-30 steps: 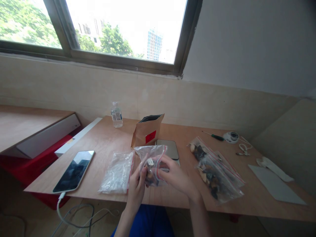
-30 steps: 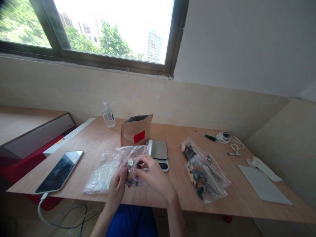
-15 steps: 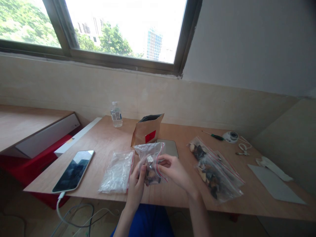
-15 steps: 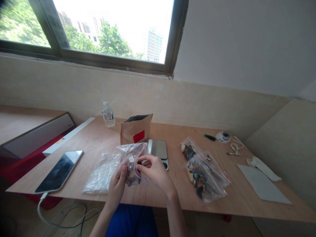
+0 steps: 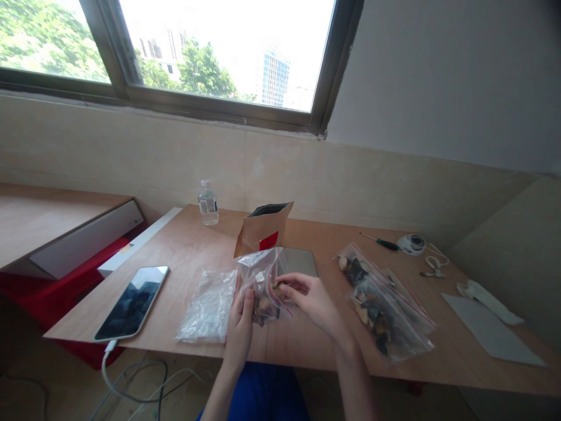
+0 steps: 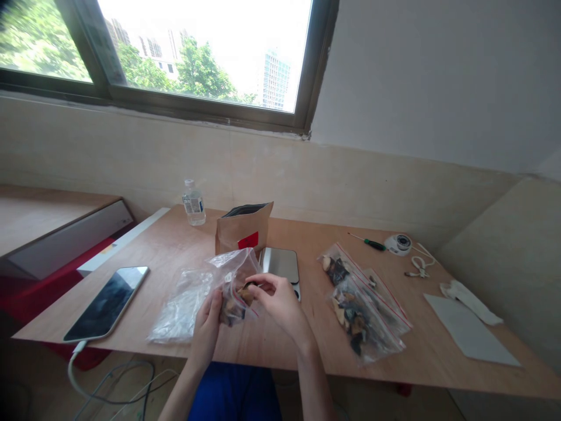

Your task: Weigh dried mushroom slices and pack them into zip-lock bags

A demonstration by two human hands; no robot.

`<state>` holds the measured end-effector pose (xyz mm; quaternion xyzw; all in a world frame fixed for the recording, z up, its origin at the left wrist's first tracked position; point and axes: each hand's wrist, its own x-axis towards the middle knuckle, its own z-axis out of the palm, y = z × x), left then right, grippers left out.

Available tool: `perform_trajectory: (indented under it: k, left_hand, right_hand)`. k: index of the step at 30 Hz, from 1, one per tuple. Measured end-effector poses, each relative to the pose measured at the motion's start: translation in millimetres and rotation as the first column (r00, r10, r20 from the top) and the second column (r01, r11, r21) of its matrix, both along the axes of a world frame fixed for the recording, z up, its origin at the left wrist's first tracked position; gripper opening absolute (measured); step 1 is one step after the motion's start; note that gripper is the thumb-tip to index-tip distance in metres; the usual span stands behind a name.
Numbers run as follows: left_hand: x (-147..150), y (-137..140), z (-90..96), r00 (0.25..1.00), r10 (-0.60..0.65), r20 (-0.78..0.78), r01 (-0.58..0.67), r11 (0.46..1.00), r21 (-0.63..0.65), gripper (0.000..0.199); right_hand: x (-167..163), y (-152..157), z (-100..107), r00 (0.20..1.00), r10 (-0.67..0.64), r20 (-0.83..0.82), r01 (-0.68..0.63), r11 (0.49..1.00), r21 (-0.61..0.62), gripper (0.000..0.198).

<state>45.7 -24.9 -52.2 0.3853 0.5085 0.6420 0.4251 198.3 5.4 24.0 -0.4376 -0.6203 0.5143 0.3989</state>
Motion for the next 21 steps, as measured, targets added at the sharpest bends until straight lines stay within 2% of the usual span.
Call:
perform_trajectory:
  k: [4,7,10,12,14,17,19,21]
  left_hand:
    - [-0.7,2.1,-0.3,0.995,0.03,0.095,-0.026,0.999,-0.044,0.046]
    - [-3.0,3.9,0.4,0.989,0.033,0.142,-0.027,0.999,-0.042,0.047]
    - [-6.6,4.6,-0.3,0.981,0.036,0.19,-0.028,0.999,-0.044,0.049]
    - [-8.8,4.3,-0.5,0.975,0.045,0.218,-0.037,0.999,-0.039,0.049]
    - [-10.3,3.4,0.1,0.972,0.047,0.23,-0.041,0.999,-0.028,0.048]
    - [-11.2,2.2,2.0,0.97,0.044,0.238,-0.041,0.999,-0.018,0.047]
    - [-11.5,1.8,2.9,0.97,0.042,0.241,-0.039,0.999,-0.017,0.047]
    - [-12.1,1.6,3.2,0.97,0.047,0.24,-0.043,0.999,-0.022,0.047]
  right_hand:
    - [5.0,0.8,4.7,0.985,-0.145,-0.094,0.145,0.989,-0.007,0.026]
    - [8.0,2.6,7.9,0.956,-0.197,-0.217,0.191,0.98,-0.051,0.028]
    - [9.2,11.1,14.1,0.905,-0.235,-0.354,0.213,0.972,-0.1,0.032]
    - [7.3,22.5,21.7,0.863,-0.276,-0.424,0.271,0.96,-0.074,0.033]
    - [2.2,37.9,32.0,0.834,-0.309,-0.458,0.361,0.932,0.029,0.031]
    - [-10.3,64.0,48.5,0.84,-0.318,-0.439,0.454,0.855,0.249,0.028]
    - [-19.9,80.1,56.2,0.874,-0.303,-0.38,0.449,0.803,0.391,0.025]
    - [-28.4,92.8,58.9,0.919,-0.274,-0.284,0.386,0.773,0.504,0.022]
